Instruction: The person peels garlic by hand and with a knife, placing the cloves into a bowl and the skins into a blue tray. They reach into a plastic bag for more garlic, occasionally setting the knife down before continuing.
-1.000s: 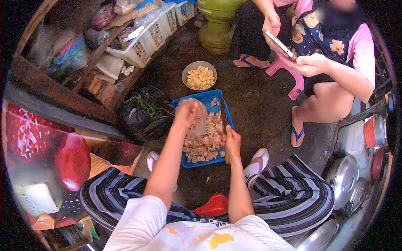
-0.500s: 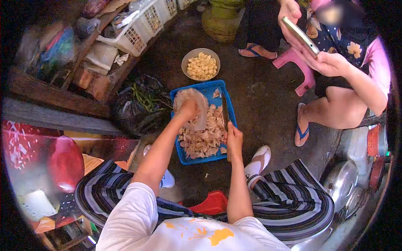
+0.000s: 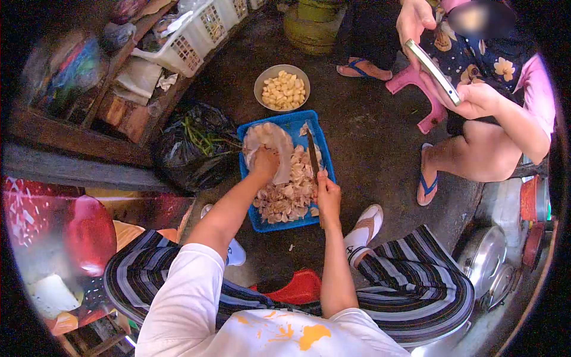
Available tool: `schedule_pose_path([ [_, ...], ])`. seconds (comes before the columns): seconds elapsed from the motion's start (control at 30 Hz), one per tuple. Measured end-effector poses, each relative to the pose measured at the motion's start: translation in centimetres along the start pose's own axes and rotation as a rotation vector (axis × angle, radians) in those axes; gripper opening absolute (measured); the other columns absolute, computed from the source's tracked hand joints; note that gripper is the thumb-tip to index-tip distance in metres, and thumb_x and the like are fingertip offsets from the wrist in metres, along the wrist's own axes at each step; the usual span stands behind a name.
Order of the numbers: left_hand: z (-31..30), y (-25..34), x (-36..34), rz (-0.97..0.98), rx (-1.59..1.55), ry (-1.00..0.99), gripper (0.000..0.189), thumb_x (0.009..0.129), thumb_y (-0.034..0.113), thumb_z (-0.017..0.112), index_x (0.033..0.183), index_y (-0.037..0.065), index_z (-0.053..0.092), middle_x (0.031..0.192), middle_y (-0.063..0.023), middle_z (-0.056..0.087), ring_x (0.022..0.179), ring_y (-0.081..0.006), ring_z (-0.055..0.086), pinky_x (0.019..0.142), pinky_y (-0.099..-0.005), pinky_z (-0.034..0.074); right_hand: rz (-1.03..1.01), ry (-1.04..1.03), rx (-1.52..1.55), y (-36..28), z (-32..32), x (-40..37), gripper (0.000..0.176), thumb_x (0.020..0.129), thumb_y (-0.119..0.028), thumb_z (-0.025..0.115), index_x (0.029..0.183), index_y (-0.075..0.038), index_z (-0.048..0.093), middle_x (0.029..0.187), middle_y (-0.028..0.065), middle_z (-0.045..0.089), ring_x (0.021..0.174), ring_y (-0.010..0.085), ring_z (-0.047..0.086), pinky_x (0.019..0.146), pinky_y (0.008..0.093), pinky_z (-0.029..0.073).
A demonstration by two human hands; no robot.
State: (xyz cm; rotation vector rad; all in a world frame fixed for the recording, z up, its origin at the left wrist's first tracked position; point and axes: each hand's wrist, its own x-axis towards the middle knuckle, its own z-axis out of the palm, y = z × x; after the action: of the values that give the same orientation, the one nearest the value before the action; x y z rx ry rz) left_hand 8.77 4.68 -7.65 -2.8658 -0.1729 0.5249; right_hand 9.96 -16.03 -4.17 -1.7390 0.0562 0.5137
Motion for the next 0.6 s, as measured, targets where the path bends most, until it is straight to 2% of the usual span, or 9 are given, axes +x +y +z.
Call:
schedule_pose_path([
  [0.13, 5.0, -0.1, 1.3, 0.078, 0.162, 0.092, 0.024, 0.074, 0.011, 0.052, 0.095, 0.007, 0.064, 0.096, -0.0126, 0.064, 0.089, -0.0257, 0.061, 0.072, -0.0369, 0.049, -0.052, -0.002, -0.086, 1.0, 0.1, 0.4, 0.043, 0.092, -0.040, 0.048, 0.063, -0.008, 0.052, 0.049, -0.0037, 0.042, 0.043, 0.0058, 0.037, 0.040, 0.0233, 0.029],
  [0.17, 6.2, -0.4, 1.6, 0.105, 0.203, 0.087, 0.025, 0.074, 0.011, 0.052, 0.096, 0.007, 0.064, 0.096, -0.0126, 0.064, 0.089, -0.0258, 0.061, 0.072, -0.0377, 0.049, -0.046, -0.005, -0.109, 1.4, 0.1, 0.5, 0.042, 0.091, -0.039, 0.048, 0.066, -0.006, 0.055, 0.049, -0.0013, 0.043, 0.044, 0.0080, 0.039, 0.042, 0.0266, 0.031],
  [0.23, 4.8, -0.5, 1.4, 0.098, 0.155, 0.056, 0.026, 0.075, 0.011, 0.052, 0.098, 0.006, 0.063, 0.096, -0.0127, 0.064, 0.089, -0.0265, 0.060, 0.072, -0.0395, 0.049, -0.036, -0.008, -0.156, 1.4, 0.0, 0.5, 0.044, 0.091, -0.039, 0.049, 0.073, -0.001, 0.061, 0.049, 0.0034, 0.046, 0.046, 0.0126, 0.042, 0.045, 0.0331, 0.035],
  [0.3, 3.9, -0.5, 0.8, 0.027, -0.020, -0.006, 0.027, 0.076, 0.011, 0.052, 0.099, 0.006, 0.063, 0.095, -0.0130, 0.063, 0.089, -0.0277, 0.060, 0.072, -0.0414, 0.050, -0.036, -0.002, -0.100, 1.1, 0.0, 0.4, 0.044, 0.091, -0.039, 0.049, 0.073, -0.001, 0.060, 0.048, 0.0031, 0.045, 0.046, 0.0126, 0.041, 0.045, 0.0337, 0.034],
  [0.37, 3.5, -0.9, -0.3, 0.077, 0.048, 0.079, 0.025, 0.077, 0.011, 0.052, 0.098, 0.005, 0.063, 0.093, -0.0137, 0.063, 0.087, -0.0294, 0.061, 0.071, -0.0417, 0.050, -0.024, -0.004, -0.061, 0.5, 0.1, -0.1, 0.044, 0.091, -0.039, 0.049, 0.072, 0.000, 0.060, 0.048, 0.0031, 0.046, 0.046, 0.0129, 0.041, 0.045, 0.0338, 0.034],
  [0.43, 3.1, -1.6, -0.7, 0.152, 0.114, 0.017, 0.027, 0.076, 0.014, 0.057, 0.099, 0.003, 0.062, 0.095, -0.0135, 0.063, 0.090, -0.0283, 0.060, 0.075, -0.0419, 0.049, -0.010, -0.011, -0.045, 0.0, 0.1, -0.2, 0.044, 0.091, -0.038, 0.049, 0.071, 0.000, 0.059, 0.049, 0.0033, 0.046, 0.047, 0.0134, 0.042, 0.046, 0.0337, 0.035],
  [0.47, 2.7, -1.8, -0.3, 0.207, 0.144, -0.086, 0.032, 0.074, 0.019, 0.061, 0.102, 0.003, 0.062, 0.098, -0.0129, 0.063, 0.095, -0.0263, 0.059, 0.078, -0.0419, 0.049, -0.041, -0.004, -0.067, -0.3, 0.2, -0.3, 0.043, 0.090, -0.038, 0.049, 0.073, 0.000, 0.060, 0.051, 0.0052, 0.050, 0.048, 0.0153, 0.045, 0.047, 0.0338, 0.036],
  [0.53, 1.1, -2.0, -0.6, 0.114, -0.126, -0.101, 0.035, 0.072, 0.022, 0.066, 0.101, 0.002, 0.062, 0.098, -0.0129, 0.064, 0.095, -0.0245, 0.060, 0.077, -0.0402, 0.049, -0.102, 0.017, -0.112, -0.5, 0.2, -0.2, 0.041, 0.089, -0.037, 0.050, 0.077, -0.001, 0.063, 0.055, 0.0090, 0.057, 0.051, 0.0189, 0.053, 0.051, 0.0341, 0.040],
  [0.6, -0.1, -2.5, -2.0, -0.195, -0.719, 0.075, 0.030, 0.071, 0.020, 0.067, 0.094, 0.002, 0.063, 0.090, -0.0140, 0.065, 0.084, -0.0249, 0.063, 0.068, -0.0366, 0.051, -0.184, 0.063, -0.221, -1.1, -0.1, -0.4, 0.037, 0.087, -0.036, 0.053, 0.084, -0.002, 0.065, 0.065, 0.0148, 0.061, 0.060, 0.0252, 0.059, 0.056, 0.0355, 0.043],
])
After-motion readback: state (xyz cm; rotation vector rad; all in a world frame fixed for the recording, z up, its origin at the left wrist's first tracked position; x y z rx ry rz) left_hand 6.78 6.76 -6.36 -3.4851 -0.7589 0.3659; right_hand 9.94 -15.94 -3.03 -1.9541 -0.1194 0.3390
